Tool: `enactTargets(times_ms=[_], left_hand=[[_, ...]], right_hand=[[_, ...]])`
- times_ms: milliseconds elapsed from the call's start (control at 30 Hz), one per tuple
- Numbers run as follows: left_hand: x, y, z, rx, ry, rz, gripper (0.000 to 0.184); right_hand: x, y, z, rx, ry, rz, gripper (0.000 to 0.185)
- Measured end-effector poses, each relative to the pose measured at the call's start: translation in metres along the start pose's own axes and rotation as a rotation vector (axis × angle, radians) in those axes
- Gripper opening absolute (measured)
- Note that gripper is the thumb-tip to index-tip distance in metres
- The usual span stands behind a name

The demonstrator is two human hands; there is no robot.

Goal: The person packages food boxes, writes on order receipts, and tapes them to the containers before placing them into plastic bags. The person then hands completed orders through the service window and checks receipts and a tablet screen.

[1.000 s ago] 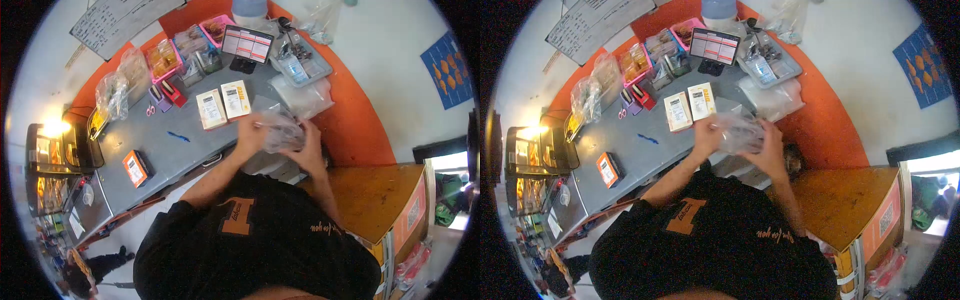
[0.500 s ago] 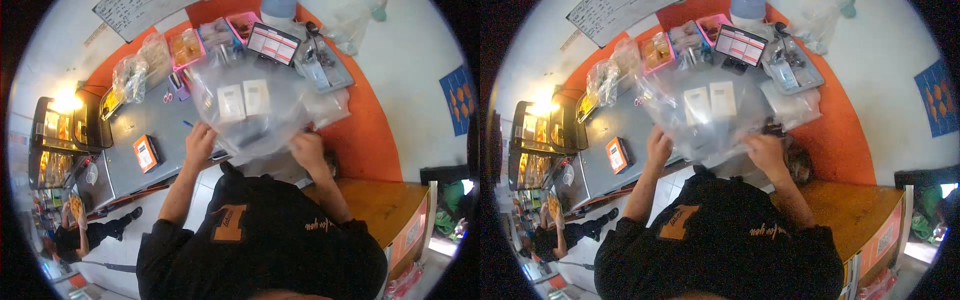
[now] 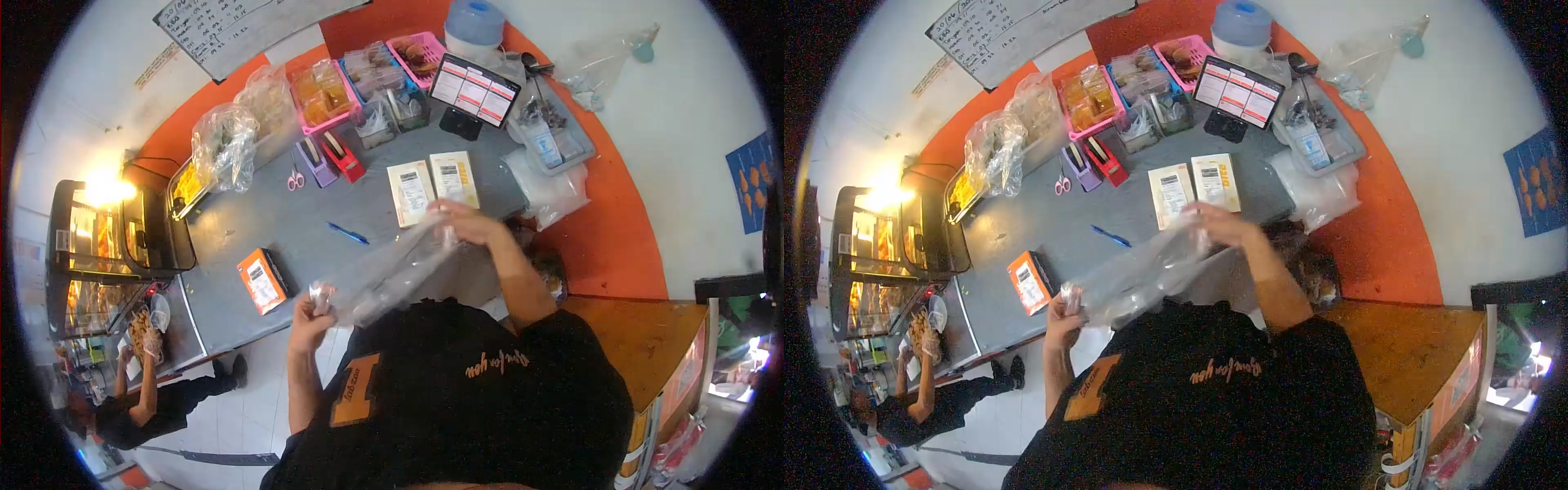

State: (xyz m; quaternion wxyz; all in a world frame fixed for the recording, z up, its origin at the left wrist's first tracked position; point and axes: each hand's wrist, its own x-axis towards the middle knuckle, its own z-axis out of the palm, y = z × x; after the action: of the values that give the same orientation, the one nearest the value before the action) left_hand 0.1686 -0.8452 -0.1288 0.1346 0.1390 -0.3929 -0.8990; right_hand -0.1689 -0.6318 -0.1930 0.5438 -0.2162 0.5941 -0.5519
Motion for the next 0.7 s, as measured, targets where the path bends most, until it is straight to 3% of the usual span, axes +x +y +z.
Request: enactTargets(times_ms=[33, 67, 100, 133, 200, 233, 300, 333, 433, 500, 567, 600, 700], left_hand=[[0.0, 0.007, 0.0, 0.706, 0.255, 0.093, 0.024], [0.001, 0.017, -0.007, 0.833, 0.347, 0.031, 0.033], [0.002, 0.026, -0.018, 0.832, 0.352, 0.025, 0.033], [0.004, 0.035, -0.029, 0.686, 0.486, -0.034, 0.034], [0.017, 0.046, -0.039, 0.496, 0.684, -0.061, 0.037], [0.021, 0.048, -0.044, 0.494, 0.684, -0.069, 0.037], [0.031, 0.052, -0.059, 0.506, 0.64, -0.056, 0.039], [0.033, 0.051, -0.071, 0.477, 0.626, -0.043, 0.041], [0.047, 0.061, -0.069, 0.54, 0.575, -0.055, 0.041], [0.053, 0.061, -0.076, 0.53, 0.579, -0.054, 0.041], [0.057, 0.06, -0.08, 0.505, 0.496, -0.082, 0.042], [0.059, 0.059, -0.081, 0.497, 0.527, -0.078, 0.042], [0.068, 0.054, -0.08, 0.327, 0.578, -0.183, 0.044]], right_hand=[[0.003, -0.01, -0.015, 0.02, -0.05, -0.221, 0.052], [0.019, -0.01, -0.032, 0.028, 0.168, -0.243, 0.056], [0.041, 0.0, -0.047, 0.037, 0.384, -0.258, 0.059], [0.063, 0.018, -0.062, 0.041, 0.382, -0.249, 0.059], [0.095, 0.038, -0.078, -0.648, 0.971, 0.159, 0.077], [0.097, 0.048, -0.07, -0.65, 0.971, 0.167, 0.077], [0.099, 0.045, -0.034, -0.947, 1.172, 0.311, 0.091], [0.102, 0.054, -0.044, -0.871, 1.165, 0.214, 0.096], [0.084, 0.032, -0.058, -1.063, 0.964, 0.322, 0.1], [0.078, 0.026, -0.089, -1.039, 0.801, 0.188, 0.107], [0.076, 0.01, -0.073, -1.134, 0.984, 0.031, 0.11], [0.077, -0.01, -0.051, -1.143, 0.953, 0.022, 0.11], [0.073, -0.071, 0.045, -1.21, 1.019, -0.634, 0.11]])
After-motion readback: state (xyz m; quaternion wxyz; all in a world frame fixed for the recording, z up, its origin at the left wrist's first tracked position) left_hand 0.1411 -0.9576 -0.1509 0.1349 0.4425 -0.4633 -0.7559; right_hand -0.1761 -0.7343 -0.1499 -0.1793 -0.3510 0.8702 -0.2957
